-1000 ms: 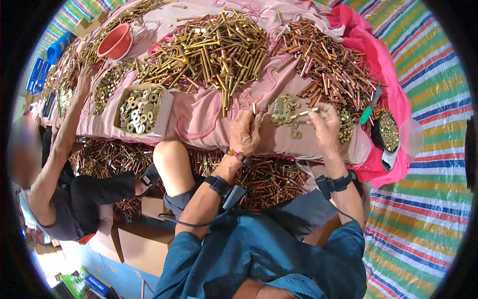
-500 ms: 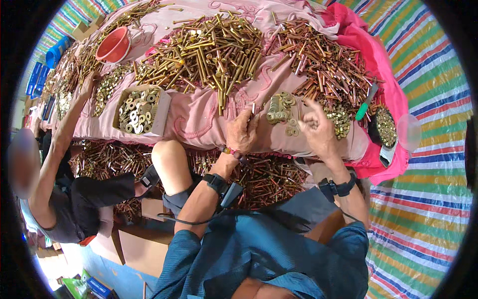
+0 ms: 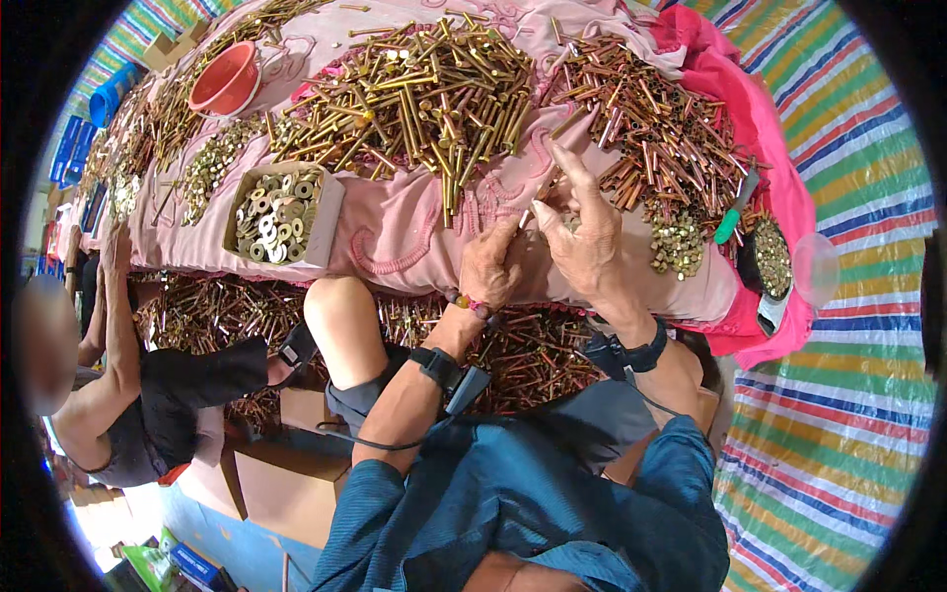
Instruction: The person threads metal washers onto bolts by hand, then organizes the assembled bolts into piles and plastic containers.
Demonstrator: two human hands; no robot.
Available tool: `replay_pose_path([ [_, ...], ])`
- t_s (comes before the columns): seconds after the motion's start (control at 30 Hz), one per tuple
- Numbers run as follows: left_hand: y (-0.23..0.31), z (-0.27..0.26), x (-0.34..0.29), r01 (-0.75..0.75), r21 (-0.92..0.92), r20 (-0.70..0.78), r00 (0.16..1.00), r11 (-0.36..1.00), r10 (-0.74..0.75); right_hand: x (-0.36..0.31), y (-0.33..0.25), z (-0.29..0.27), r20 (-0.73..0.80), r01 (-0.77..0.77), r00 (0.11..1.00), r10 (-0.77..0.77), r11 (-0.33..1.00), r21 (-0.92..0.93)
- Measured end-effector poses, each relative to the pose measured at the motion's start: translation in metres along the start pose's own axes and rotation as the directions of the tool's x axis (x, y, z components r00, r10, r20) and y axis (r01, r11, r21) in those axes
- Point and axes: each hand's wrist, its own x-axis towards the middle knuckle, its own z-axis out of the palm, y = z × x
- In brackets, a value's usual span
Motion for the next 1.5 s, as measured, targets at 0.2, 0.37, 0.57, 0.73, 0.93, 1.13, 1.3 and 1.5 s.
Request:
replay_pose_path([
  [0.2,-0.002,0.0,0.0,-0.07,0.027,-0.013,0.997,0.997,0.07,0.0,-0.015,0.002,0.02,-0.298,0.953,0.302,0.923,0.244],
  [0.37,-0.005,0.003,0.0,-0.083,0.078,0.009,0.997,0.993,0.083,-0.003,-0.004,-0.003,0.107,0.126,0.988,-0.111,0.98,-0.154],
  [0.57,-0.008,-0.001,-0.004,0.007,0.071,0.028,1.0,0.997,-0.009,-0.032,-0.015,-0.024,0.133,-0.101,0.984,0.115,0.989,-0.106],
  [0.73,0.006,0.0,0.004,-0.013,0.093,-0.04,0.999,0.996,0.016,-0.063,0.04,-0.098,-0.109,-0.322,0.946,0.307,0.832,-0.452],
  [0.93,0.003,0.001,0.003,-0.009,0.082,-0.005,1.0,0.997,0.01,-0.059,0.073,-0.123,-0.017,-0.28,0.937,0.348,0.723,-0.631],
  [1.13,0.003,0.001,0.001,-0.047,0.19,-0.018,0.999,0.981,0.051,-0.053,0.11,-0.112,0.179,-0.058,0.925,0.334,0.591,-0.805],
  [1.3,0.011,0.001,0.002,0.083,0.08,0.014,0.996,0.993,-0.084,-0.055,0.113,-0.105,0.117,-0.228,0.938,0.326,0.836,-0.499],
  [1.5,0.006,0.003,0.003,0.004,-0.008,-0.022,1.0,1.0,-0.004,-0.029,0.047,-0.073,0.276,-0.67,0.742,0.611,0.684,0.288],
])
